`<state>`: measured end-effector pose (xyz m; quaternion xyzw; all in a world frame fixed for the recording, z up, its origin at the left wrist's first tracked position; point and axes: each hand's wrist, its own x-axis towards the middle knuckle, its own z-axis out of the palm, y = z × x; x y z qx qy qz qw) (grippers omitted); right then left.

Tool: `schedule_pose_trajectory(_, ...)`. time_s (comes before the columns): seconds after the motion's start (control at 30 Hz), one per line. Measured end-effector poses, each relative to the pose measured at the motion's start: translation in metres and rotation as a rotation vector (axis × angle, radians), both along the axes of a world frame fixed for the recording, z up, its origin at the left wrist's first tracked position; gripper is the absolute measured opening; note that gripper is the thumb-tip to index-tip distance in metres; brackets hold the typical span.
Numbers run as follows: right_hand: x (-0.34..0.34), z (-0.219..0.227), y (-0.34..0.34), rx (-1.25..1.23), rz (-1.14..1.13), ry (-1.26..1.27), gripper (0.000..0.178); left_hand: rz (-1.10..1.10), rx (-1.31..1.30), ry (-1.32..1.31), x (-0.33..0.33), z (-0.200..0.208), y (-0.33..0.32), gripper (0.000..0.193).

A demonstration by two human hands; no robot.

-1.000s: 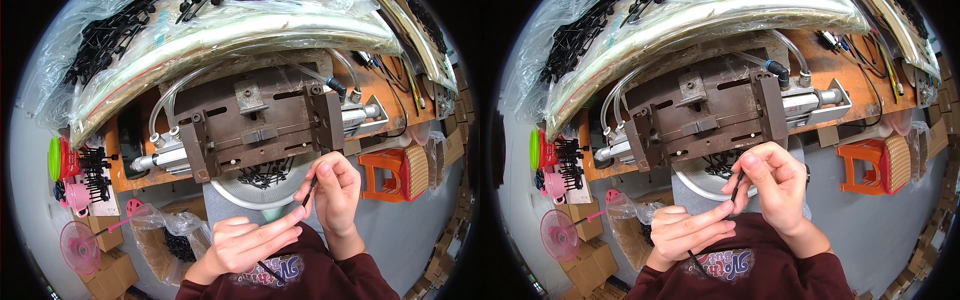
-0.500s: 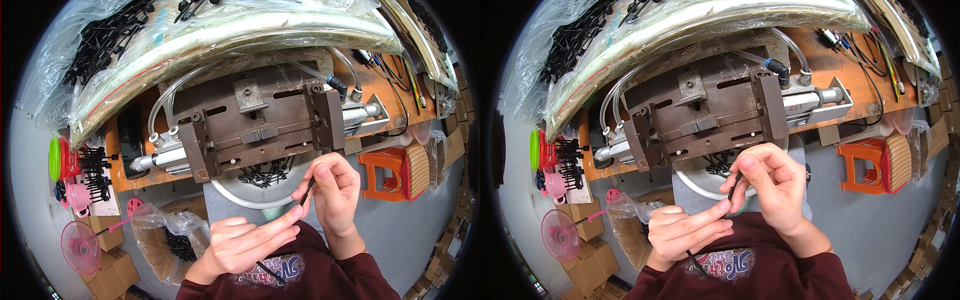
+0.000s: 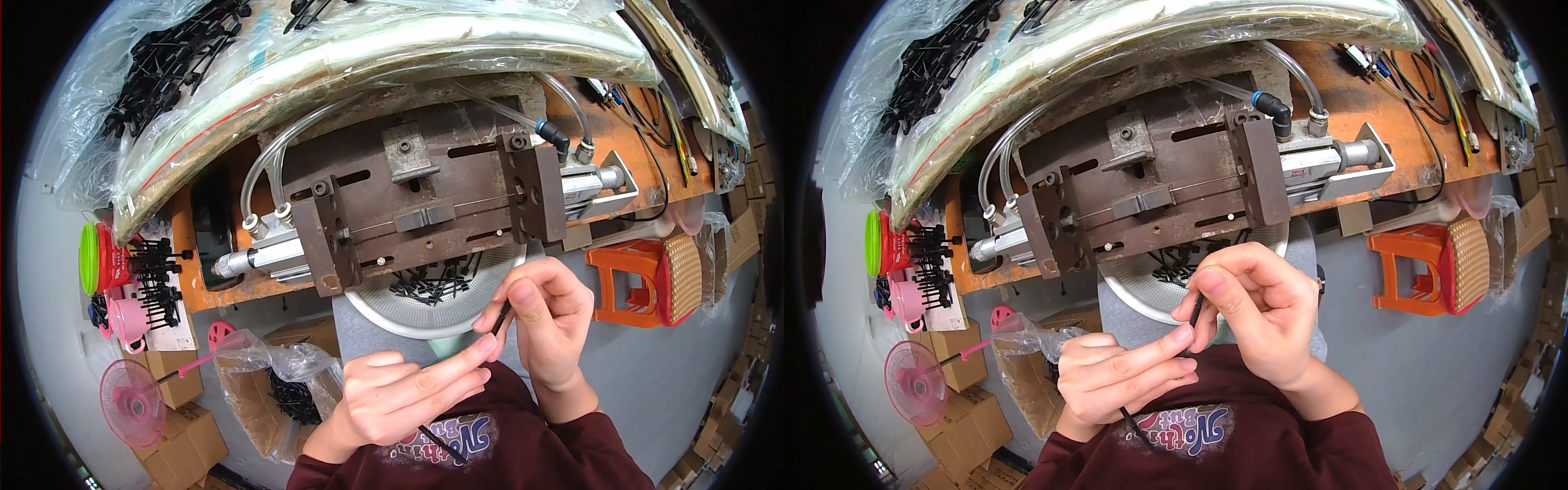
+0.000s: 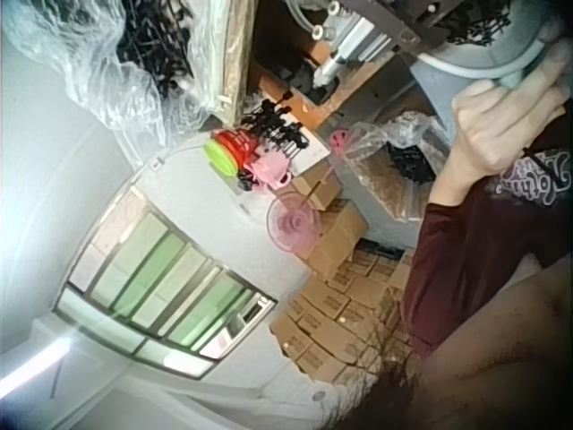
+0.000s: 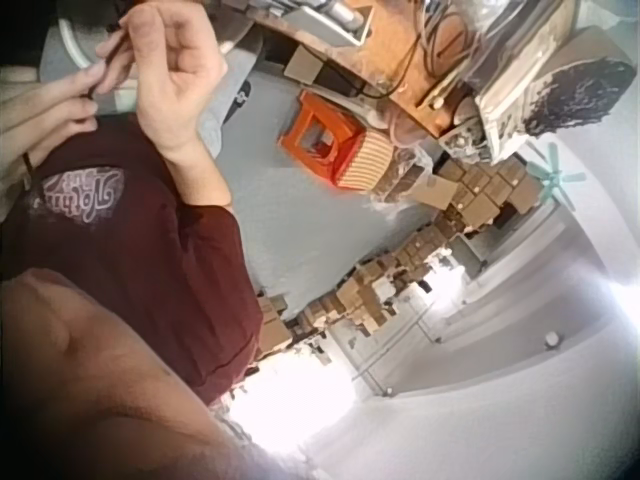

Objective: Assembling plastic connector components using a bench-mounted pneumatic press.

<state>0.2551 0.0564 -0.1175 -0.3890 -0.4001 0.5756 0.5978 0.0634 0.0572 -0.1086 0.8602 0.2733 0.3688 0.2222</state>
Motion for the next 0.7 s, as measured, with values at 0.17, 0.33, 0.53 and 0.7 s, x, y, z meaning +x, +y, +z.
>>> schedule_pose_trajectory(0.17,-0.002,0.001,-0.002,-0.025,0.006,0.010,0.013,0.013,-0.022,-0.006,0.000,0.001,-0.001,0.024)
schedule_pose_trajectory(0.33,-0.002,0.000,-0.002,-0.072,0.014,0.062,0.011,0.028,-0.033,-0.020,0.002,0.000,-0.002,0.023)
schedule_pose_trajectory(0.53,0.001,-0.011,-0.004,-0.176,0.158,0.127,0.009,0.129,0.018,0.036,0.004,0.001,0.000,0.025)
schedule_pose_trajectory(0.7,0.008,-0.011,0.000,-0.199,0.109,-0.121,0.017,0.301,0.049,0.091,0.012,-0.006,0.011,0.026)
